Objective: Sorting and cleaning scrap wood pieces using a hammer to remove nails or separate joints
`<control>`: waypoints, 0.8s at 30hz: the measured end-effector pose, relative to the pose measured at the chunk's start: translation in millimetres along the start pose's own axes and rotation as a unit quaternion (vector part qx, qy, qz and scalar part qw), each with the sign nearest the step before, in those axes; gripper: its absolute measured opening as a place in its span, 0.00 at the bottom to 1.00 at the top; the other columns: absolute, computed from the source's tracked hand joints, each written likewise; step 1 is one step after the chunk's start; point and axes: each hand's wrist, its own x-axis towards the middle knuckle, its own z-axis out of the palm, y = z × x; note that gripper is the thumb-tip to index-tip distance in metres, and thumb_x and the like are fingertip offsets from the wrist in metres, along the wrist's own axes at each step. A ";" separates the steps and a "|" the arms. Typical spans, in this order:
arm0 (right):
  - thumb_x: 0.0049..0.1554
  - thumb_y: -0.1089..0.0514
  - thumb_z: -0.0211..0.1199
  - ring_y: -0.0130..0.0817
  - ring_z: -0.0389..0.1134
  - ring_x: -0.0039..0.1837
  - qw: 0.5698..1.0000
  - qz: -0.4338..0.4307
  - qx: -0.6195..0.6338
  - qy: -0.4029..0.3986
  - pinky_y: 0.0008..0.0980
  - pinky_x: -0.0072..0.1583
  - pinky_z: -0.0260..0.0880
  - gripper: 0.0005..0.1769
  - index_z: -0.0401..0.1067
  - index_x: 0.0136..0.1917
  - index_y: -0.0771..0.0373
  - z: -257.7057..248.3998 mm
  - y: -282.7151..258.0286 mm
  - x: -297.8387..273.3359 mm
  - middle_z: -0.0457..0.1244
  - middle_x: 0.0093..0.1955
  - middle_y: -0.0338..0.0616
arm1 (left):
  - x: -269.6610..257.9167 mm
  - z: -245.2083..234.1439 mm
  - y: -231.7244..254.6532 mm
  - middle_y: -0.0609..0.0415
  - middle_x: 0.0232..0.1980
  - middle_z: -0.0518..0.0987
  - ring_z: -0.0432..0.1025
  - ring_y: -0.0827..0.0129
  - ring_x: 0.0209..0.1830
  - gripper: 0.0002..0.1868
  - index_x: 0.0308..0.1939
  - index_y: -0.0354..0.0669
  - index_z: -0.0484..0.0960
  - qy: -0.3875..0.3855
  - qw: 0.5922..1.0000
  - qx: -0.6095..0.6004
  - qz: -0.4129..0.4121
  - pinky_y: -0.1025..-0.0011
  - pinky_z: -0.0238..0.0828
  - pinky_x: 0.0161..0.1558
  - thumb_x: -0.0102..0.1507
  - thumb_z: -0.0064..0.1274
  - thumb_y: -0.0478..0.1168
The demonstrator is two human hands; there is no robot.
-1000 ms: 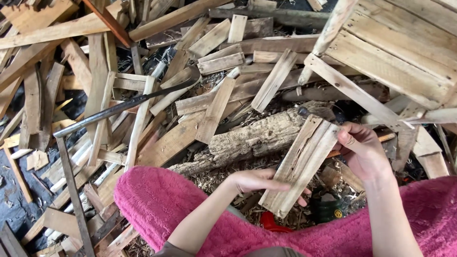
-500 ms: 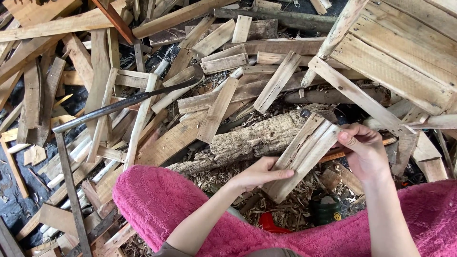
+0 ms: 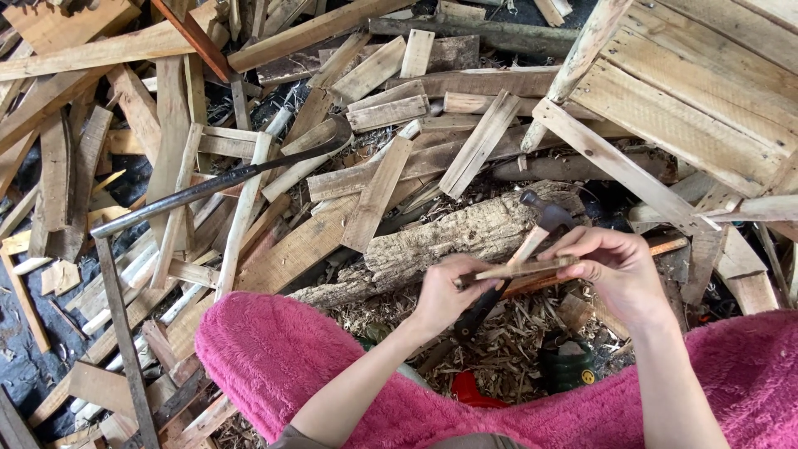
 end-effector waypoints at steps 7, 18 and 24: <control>0.53 0.59 0.70 0.47 0.71 0.61 0.996 0.001 0.032 -0.083 0.57 0.67 0.70 0.07 0.82 0.47 0.53 -1.2 -4.2 4.0 0.71 0.51 0.48 | 8.2 -16.5 19.9 0.56 0.57 0.76 0.70 0.65 0.61 0.24 0.50 0.46 0.68 0.159 0.942 0.217 0.203 0.60 0.70 0.65 0.56 0.66 0.42; 0.60 0.58 0.62 0.49 0.69 0.57 0.968 0.122 -0.171 0.139 0.42 0.56 0.76 0.15 0.74 0.60 0.62 -7.4 26.6 12.2 0.67 0.57 0.56 | 16.7 -39.7 -25.0 0.46 0.48 0.71 0.68 0.53 0.54 0.28 0.60 0.46 0.69 -0.014 0.921 0.389 0.017 0.50 0.63 0.63 0.56 0.56 0.39; 0.59 0.27 0.57 0.60 0.70 0.64 0.682 0.404 -0.606 0.069 0.57 0.62 0.71 0.46 0.65 0.68 0.73 -51.7 173.7 -0.2 0.68 0.60 0.68 | 24.4 -74.6 -64.4 0.43 0.50 0.70 0.73 0.47 0.55 0.42 0.70 0.48 0.63 -0.042 0.873 0.466 -0.136 0.48 0.61 0.65 0.52 0.63 0.39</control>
